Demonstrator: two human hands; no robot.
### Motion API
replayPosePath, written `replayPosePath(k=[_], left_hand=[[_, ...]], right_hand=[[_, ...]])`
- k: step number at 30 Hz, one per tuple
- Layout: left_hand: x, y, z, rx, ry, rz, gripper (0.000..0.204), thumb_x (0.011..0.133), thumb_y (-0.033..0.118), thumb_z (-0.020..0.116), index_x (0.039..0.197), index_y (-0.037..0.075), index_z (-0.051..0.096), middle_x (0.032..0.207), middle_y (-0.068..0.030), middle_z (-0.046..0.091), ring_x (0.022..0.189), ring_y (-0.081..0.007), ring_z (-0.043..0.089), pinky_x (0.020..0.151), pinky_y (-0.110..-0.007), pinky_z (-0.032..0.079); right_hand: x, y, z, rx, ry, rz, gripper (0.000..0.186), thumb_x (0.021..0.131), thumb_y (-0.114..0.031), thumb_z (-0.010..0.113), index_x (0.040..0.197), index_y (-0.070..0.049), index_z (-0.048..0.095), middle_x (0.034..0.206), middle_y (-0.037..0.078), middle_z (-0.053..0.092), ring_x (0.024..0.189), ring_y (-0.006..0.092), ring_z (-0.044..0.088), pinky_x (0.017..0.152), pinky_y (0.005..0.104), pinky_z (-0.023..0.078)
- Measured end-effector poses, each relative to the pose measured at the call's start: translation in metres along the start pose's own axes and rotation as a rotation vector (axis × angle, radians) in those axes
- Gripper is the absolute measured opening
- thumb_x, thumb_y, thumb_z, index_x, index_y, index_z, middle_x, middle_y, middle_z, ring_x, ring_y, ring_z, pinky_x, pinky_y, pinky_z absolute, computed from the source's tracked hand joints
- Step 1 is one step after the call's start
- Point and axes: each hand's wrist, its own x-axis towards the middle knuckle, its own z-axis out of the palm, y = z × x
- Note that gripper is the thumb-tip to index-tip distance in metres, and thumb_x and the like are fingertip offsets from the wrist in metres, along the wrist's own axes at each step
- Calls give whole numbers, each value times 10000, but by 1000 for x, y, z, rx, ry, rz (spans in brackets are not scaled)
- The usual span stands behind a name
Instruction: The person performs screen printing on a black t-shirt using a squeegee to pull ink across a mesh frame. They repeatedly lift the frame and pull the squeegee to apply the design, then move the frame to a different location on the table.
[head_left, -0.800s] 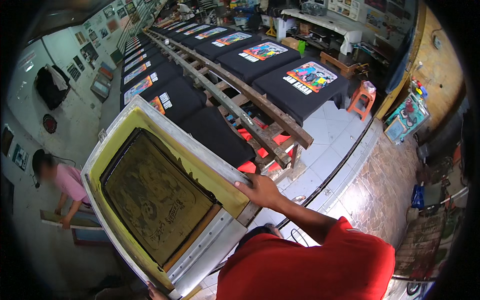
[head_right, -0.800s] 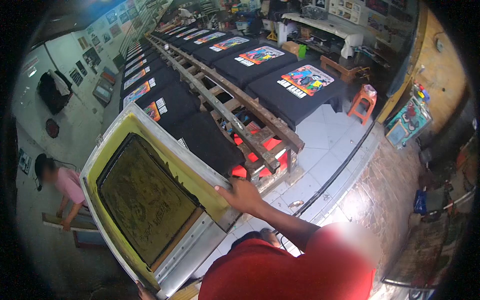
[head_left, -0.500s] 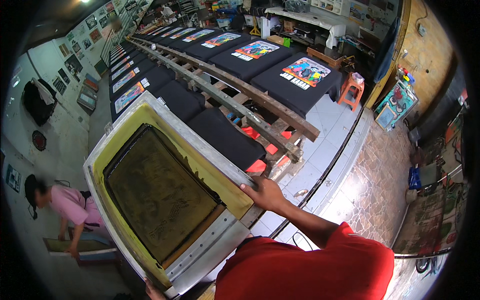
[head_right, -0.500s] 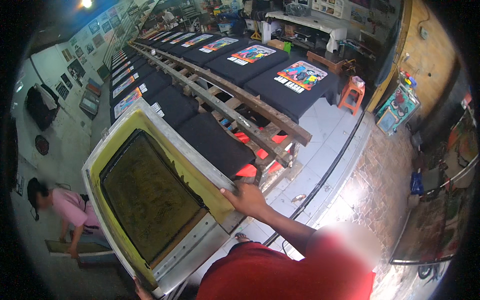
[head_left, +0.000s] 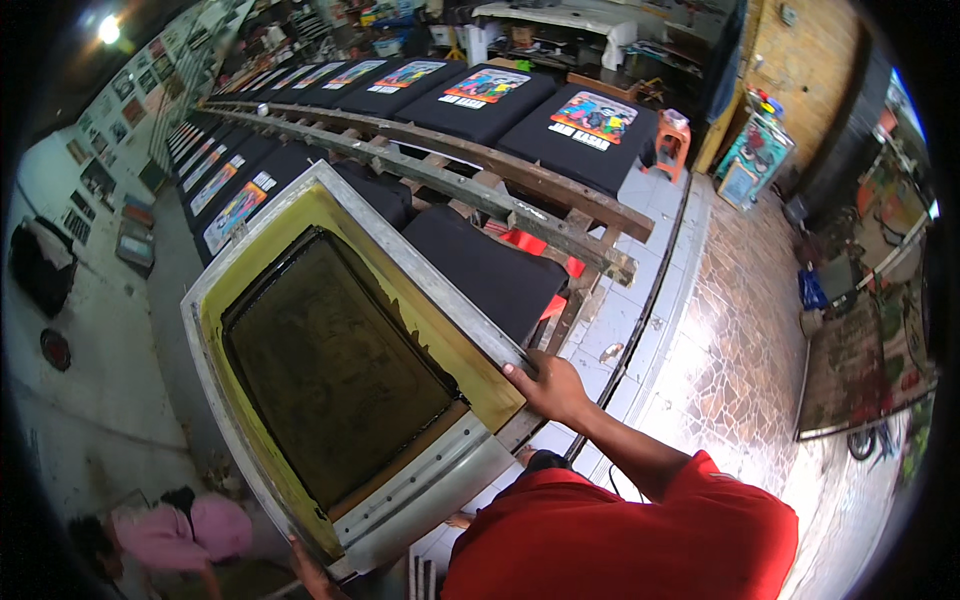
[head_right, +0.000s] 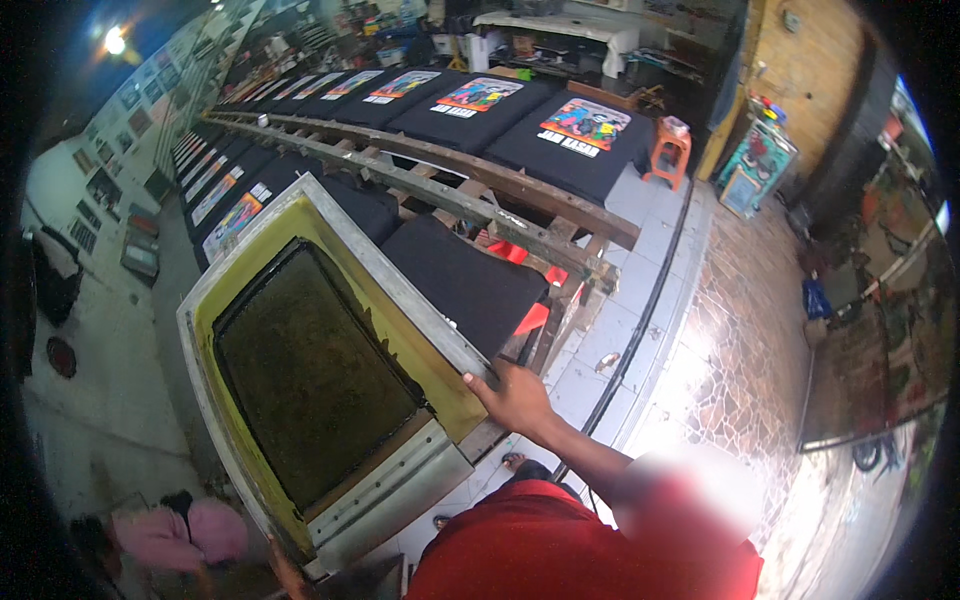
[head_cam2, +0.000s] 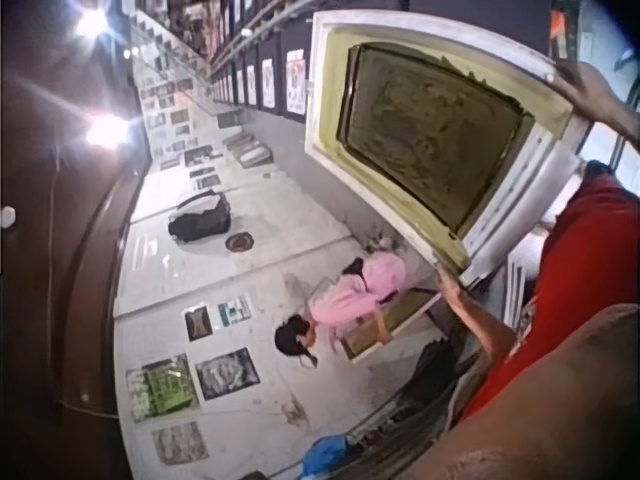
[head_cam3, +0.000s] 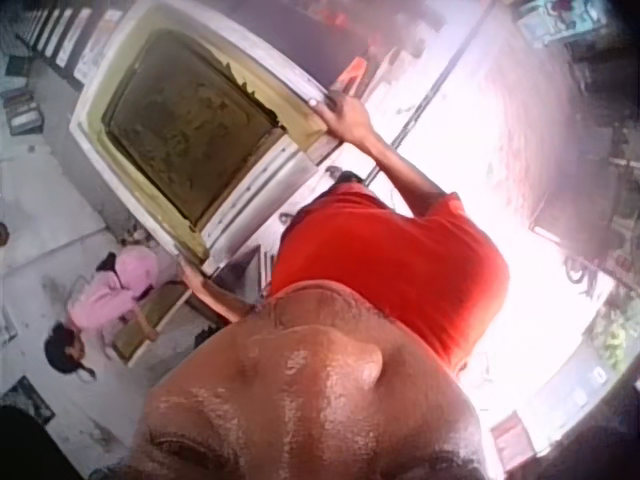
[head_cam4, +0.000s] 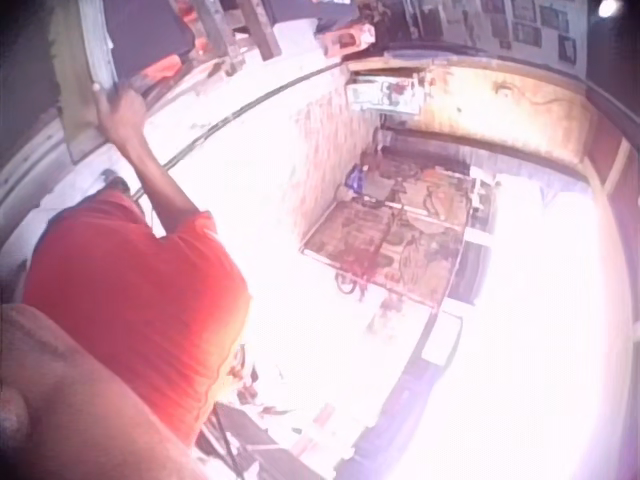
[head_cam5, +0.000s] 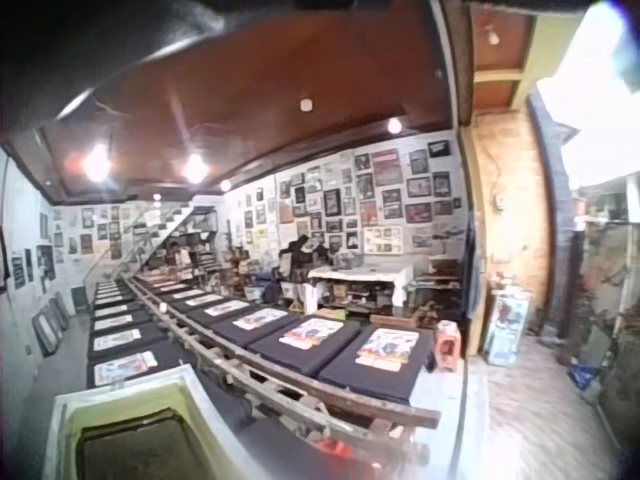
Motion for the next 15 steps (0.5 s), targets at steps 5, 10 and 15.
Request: replayPosePath(k=[5,10,15], left_hand=[[80,8,-28,105,-88,39,778,874,595,584,1259,-81,554,1214,-254,596,1088,-318,574,959,-398,416],[165,33,-31,84,-353,240,738,898,593,538,1180,-87,593,1175,-247,610,1077,-330,572,932,-414,419],[161,101,-20,514,-323,209,688,917,542,536,1176,-94,585,1166,-228,614,1074,-326,569,938,-414,411]], right_hand=[[-50,-39,48,29,104,118,610,896,-556,550,956,46,625,795,283,638,814,445,640,735,495,496],[-95,-69,76,6,249,232,600,888,-537,574,934,59,624,774,282,636,779,447,637,693,488,493],[-123,-82,98,9,354,346,573,878,-515,600,917,55,635,707,259,624,705,434,634,650,479,485]])
